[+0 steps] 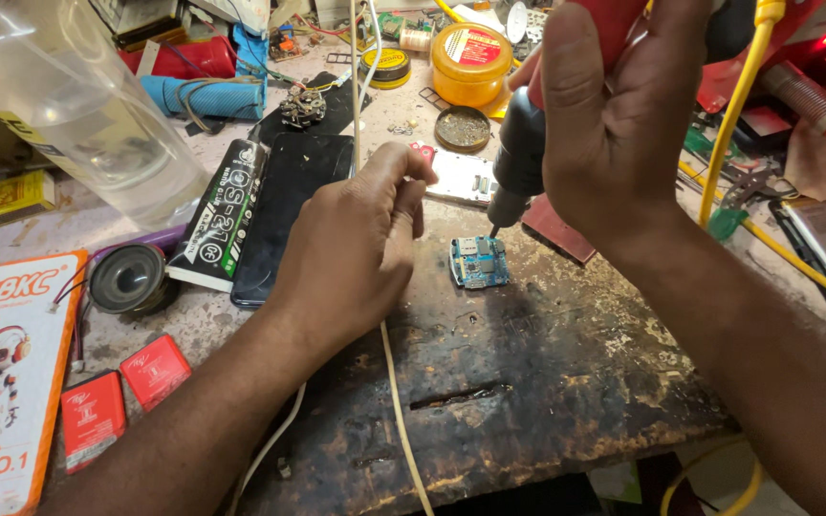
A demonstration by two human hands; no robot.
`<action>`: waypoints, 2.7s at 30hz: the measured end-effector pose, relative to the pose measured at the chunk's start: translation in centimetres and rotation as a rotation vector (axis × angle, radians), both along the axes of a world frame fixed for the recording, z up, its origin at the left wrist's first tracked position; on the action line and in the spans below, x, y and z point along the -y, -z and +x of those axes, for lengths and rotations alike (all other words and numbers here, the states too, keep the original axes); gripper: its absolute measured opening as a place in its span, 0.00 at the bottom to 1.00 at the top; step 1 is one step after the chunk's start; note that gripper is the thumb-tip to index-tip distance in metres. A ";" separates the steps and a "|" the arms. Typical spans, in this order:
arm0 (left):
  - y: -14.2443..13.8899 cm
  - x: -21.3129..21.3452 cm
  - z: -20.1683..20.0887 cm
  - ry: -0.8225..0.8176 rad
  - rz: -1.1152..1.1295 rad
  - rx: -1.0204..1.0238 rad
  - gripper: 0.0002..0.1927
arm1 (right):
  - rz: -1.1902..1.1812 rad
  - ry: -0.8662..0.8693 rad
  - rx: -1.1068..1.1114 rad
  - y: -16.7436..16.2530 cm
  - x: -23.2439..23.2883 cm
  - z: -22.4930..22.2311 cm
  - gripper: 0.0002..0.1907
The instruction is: The person uses a hot air gun to heat a small blue circuit board, then uses tweezers to remove a component and a toothbrush to clean the board. The work is performed on a cluttered workbench with various tools and electronic parts visible.
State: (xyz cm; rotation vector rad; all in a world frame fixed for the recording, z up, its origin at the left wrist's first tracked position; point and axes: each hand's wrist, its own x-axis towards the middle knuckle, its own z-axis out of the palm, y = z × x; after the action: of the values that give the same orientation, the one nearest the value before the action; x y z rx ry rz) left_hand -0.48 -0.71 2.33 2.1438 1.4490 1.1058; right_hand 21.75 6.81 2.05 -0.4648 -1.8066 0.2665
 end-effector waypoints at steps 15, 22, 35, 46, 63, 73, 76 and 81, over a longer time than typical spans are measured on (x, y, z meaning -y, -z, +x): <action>-1.0 0.6 0.2 -0.005 0.033 0.104 0.09 | 0.013 0.006 0.006 0.3 0.1 0.0 0.13; -1.0 0.4 0.4 -0.054 0.008 0.187 0.13 | 0.018 -0.032 -0.015 0.2 0.6 -0.2 0.12; -0.6 -0.1 -0.2 -0.025 0.036 0.233 0.21 | 0.003 -0.040 -0.005 0.2 0.5 0.0 0.12; -0.3 -0.1 -0.1 0.153 0.068 0.431 0.07 | 0.046 -0.003 0.045 -0.2 0.7 -0.3 0.11; -0.3 -0.6 -0.1 0.058 0.090 0.360 0.09 | -0.052 -0.130 0.010 -0.8 1.3 -0.2 0.15; 0.0 -0.7 -0.3 0.067 0.069 0.461 0.08 | -0.037 -0.104 0.049 -1.1 1.7 -0.2 0.10; -0.1 -0.7 -0.3 0.045 0.091 0.439 0.07 | -0.034 -0.076 0.048 -1.2 1.5 -0.3 0.09; 0.0 -0.7 -0.2 0.048 0.164 0.387 0.05 | -0.024 -0.126 0.044 -0.9 1.6 -0.2 0.11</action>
State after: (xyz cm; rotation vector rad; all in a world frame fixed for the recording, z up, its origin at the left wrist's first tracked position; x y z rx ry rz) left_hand -0.68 0.02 2.34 1.9125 1.1592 1.5633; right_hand 21.54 5.17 2.96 -0.3774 -1.8802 0.3679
